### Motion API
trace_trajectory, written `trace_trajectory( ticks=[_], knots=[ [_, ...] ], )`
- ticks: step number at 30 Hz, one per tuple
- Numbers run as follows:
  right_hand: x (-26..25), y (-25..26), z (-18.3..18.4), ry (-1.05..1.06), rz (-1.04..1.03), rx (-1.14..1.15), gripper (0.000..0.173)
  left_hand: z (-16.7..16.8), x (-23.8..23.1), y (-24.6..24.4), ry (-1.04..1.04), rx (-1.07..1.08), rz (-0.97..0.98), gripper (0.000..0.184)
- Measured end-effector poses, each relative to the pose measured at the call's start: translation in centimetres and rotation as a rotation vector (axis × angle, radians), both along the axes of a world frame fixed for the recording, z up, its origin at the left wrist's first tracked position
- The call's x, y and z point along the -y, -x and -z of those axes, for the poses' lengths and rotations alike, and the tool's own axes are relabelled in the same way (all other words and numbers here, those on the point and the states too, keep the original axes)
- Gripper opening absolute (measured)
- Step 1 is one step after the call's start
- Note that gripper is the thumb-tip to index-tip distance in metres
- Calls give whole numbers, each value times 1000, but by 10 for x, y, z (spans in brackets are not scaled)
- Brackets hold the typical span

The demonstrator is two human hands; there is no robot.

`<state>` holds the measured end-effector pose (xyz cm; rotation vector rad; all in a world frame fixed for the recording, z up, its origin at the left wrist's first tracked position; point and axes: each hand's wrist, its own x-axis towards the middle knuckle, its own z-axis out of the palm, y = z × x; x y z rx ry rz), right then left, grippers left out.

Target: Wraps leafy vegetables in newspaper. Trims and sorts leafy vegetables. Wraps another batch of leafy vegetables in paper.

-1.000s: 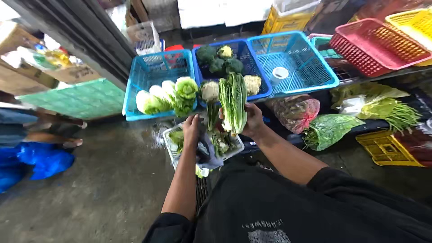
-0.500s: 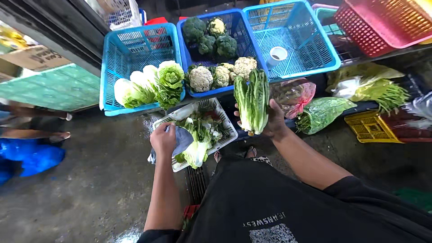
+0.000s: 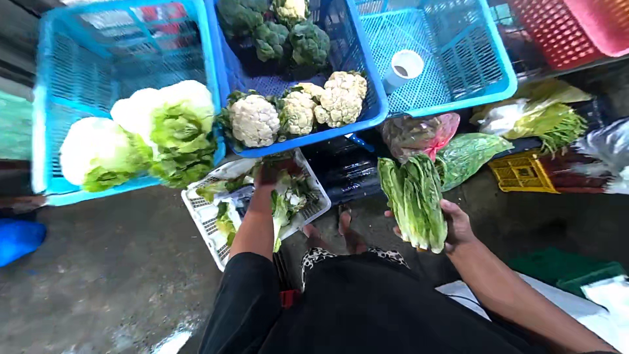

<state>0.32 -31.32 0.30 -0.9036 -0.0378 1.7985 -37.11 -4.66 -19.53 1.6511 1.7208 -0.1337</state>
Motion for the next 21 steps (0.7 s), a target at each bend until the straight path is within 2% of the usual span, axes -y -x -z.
trace_trajectory(
  ticks=[4,6,8,12,15,18,21],
  knots=[
    [22,-32,12,18,72,-18,74,59,-37,-25,75,-105,-67,63],
    [34,-46,15,35,97,-5,73,66,-41,-33,92,-157,-76,61],
    [39,-55,15,50,106,3,73,54,-35,-37,27,-184,-80,56],
    [30,-69,13,-1,73,-56,77,-13,13,-40,-269,-79,-150,37],
    [15,-79,16,-39,4,-69,79,-85,68,-45,-573,35,-114,29],
    [-3,-87,17,-94,-31,-61,79,-147,111,-66,-802,325,-173,21],
    [-15,-87,11,-182,-75,-132,76,-183,133,-89,-775,842,-387,13]
  ],
)
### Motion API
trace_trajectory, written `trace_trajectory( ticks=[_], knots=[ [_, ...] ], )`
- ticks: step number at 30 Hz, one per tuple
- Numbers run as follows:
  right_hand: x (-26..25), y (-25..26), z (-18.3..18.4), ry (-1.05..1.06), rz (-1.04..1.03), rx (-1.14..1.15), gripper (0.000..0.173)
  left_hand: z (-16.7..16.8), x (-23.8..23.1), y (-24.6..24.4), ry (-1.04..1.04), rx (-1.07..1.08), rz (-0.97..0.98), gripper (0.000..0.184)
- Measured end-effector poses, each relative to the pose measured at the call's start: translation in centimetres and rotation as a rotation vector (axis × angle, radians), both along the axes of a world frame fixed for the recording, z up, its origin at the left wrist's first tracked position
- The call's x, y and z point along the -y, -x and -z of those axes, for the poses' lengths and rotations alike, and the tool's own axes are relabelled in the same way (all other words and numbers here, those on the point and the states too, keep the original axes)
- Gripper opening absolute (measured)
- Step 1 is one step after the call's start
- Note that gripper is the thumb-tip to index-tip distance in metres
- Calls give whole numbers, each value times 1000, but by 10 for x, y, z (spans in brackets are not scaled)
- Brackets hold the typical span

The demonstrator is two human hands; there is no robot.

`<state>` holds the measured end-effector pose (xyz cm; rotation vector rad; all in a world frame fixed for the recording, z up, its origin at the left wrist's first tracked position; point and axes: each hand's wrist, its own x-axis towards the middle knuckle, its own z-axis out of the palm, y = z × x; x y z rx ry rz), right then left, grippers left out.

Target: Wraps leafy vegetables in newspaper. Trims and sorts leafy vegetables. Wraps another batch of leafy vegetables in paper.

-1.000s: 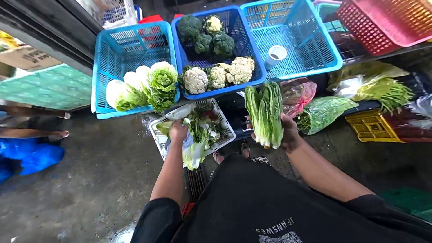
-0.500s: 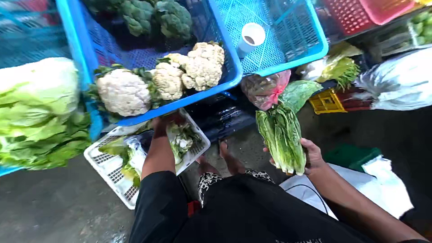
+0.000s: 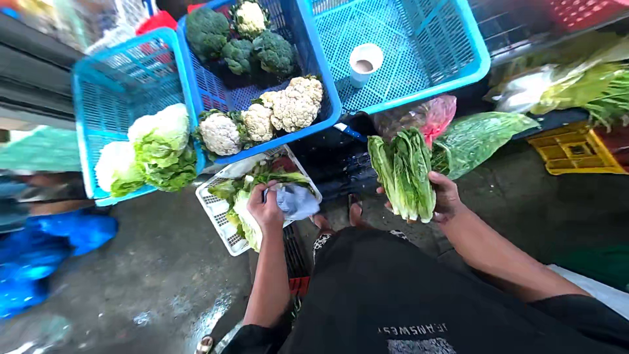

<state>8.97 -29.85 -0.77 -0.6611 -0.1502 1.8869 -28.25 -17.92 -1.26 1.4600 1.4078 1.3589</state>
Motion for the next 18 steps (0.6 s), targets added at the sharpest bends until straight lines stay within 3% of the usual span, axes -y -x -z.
trace_trajectory(
  ticks=[2,4,10,15,18],
  knots=[
    [-5,-3,-7,-28,-39,-2,75,-14,1,-17,18,179,27,16],
    [-7,-3,-14,-41,-59,21,72,-23,-1,-32,18,176,63,16],
    [-12,1,-26,-43,-86,82,71,-40,-20,-69,167,-437,340,18],
    [-34,35,-39,-95,-130,192,79,-116,25,-111,21,-376,366,23],
    [-47,67,-59,-140,-88,228,58,-134,40,-117,163,-390,326,30]
  ],
)
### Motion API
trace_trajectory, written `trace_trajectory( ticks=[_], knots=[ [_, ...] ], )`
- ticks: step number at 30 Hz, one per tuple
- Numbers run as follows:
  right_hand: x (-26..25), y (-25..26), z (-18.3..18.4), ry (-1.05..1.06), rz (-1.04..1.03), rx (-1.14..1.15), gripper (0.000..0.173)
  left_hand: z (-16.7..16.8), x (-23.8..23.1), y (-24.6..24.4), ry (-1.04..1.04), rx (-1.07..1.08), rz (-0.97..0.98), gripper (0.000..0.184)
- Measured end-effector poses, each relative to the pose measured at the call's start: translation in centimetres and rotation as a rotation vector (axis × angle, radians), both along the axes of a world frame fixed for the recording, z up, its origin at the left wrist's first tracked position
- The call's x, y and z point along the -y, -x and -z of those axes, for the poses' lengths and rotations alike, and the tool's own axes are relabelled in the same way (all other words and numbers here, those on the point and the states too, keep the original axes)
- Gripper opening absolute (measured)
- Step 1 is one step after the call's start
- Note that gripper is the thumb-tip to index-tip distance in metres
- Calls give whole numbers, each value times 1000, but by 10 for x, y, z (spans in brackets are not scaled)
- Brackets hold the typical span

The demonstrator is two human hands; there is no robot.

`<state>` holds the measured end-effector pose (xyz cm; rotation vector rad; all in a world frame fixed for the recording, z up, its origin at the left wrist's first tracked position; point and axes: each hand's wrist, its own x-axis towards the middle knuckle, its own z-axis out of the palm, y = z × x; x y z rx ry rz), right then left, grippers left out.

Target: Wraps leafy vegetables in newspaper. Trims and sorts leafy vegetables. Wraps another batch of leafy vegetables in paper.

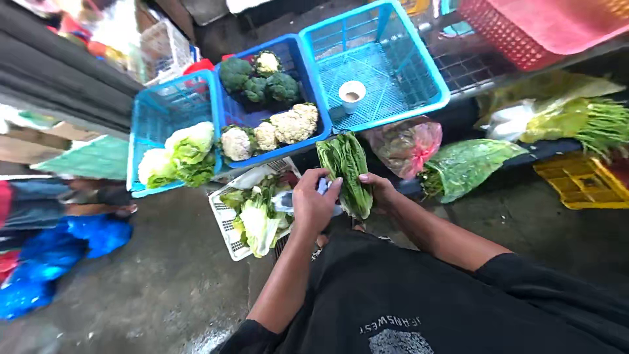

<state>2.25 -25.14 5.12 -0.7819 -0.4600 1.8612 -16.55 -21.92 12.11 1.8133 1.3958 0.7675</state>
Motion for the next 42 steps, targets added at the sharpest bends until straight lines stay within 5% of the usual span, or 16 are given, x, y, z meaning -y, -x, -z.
trace_trajectory(
  ticks=[2,6,16,18,22,30,34,42],
  knots=[
    [-8,19,-12,-3,16,0,42,-1,1,9,58,-13,-36,34],
    [-22,62,-21,-36,-69,-15,39,-2,3,42,36,52,-120,31],
    [-40,165,-41,-184,-199,148,104,-14,-11,144,124,632,-314,35],
    [-42,186,-50,-141,-201,138,94,-15,-11,157,114,702,-325,33],
    [-44,213,-59,-61,-108,30,41,-15,-14,178,102,752,-328,31],
    [-43,233,-55,-48,14,-50,46,-16,-24,204,43,465,-240,45],
    [-43,237,-55,-46,37,-32,44,-27,-28,204,-142,129,-188,27],
    [-39,229,-45,-182,-67,55,61,-55,-33,200,-72,112,-120,8]
  ],
)
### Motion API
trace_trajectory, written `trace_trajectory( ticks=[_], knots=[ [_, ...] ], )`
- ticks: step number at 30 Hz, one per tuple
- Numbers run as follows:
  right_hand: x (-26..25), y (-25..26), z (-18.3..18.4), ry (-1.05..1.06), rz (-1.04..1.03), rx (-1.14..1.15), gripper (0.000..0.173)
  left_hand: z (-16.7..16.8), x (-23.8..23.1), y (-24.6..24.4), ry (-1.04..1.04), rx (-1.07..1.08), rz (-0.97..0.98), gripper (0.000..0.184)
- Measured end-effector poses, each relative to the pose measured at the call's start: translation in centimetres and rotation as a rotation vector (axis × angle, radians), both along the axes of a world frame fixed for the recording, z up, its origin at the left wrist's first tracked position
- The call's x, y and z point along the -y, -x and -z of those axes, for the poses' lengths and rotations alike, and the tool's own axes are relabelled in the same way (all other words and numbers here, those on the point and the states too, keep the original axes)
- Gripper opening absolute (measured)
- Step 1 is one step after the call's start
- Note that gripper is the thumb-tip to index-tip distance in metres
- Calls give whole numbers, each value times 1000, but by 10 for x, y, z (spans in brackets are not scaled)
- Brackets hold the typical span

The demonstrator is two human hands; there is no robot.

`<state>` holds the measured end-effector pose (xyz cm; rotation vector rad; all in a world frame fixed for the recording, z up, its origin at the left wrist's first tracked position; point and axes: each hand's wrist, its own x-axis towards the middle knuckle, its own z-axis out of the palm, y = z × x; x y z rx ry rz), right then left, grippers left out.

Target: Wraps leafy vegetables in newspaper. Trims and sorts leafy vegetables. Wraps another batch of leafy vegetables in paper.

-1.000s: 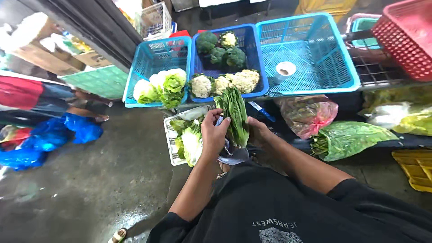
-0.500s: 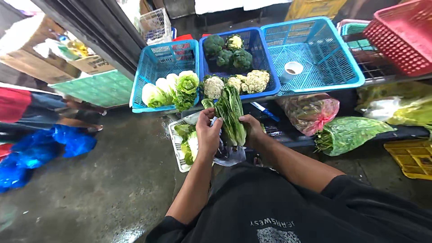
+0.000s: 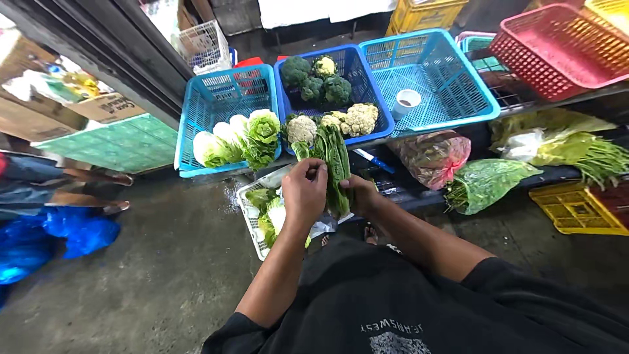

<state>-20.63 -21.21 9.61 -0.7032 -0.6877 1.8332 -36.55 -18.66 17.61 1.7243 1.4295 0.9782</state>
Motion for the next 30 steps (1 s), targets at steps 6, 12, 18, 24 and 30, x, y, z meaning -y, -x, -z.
trace_trajectory(
  ticks=[6,12,18,24,30],
  knots=[
    [-1,-2,4,-14,42,58,62,5,-9,-2,223,56,137,23],
    [0,-3,-7,42,94,-3,83,12,-10,-5,283,494,206,6],
    [-4,-6,-10,145,194,-27,74,20,-9,-13,360,800,140,34],
    [-10,-18,-9,158,213,28,54,23,-11,-30,393,867,44,14],
    [-29,-48,-14,167,197,3,47,21,-9,-57,220,816,-148,18]
  ],
)
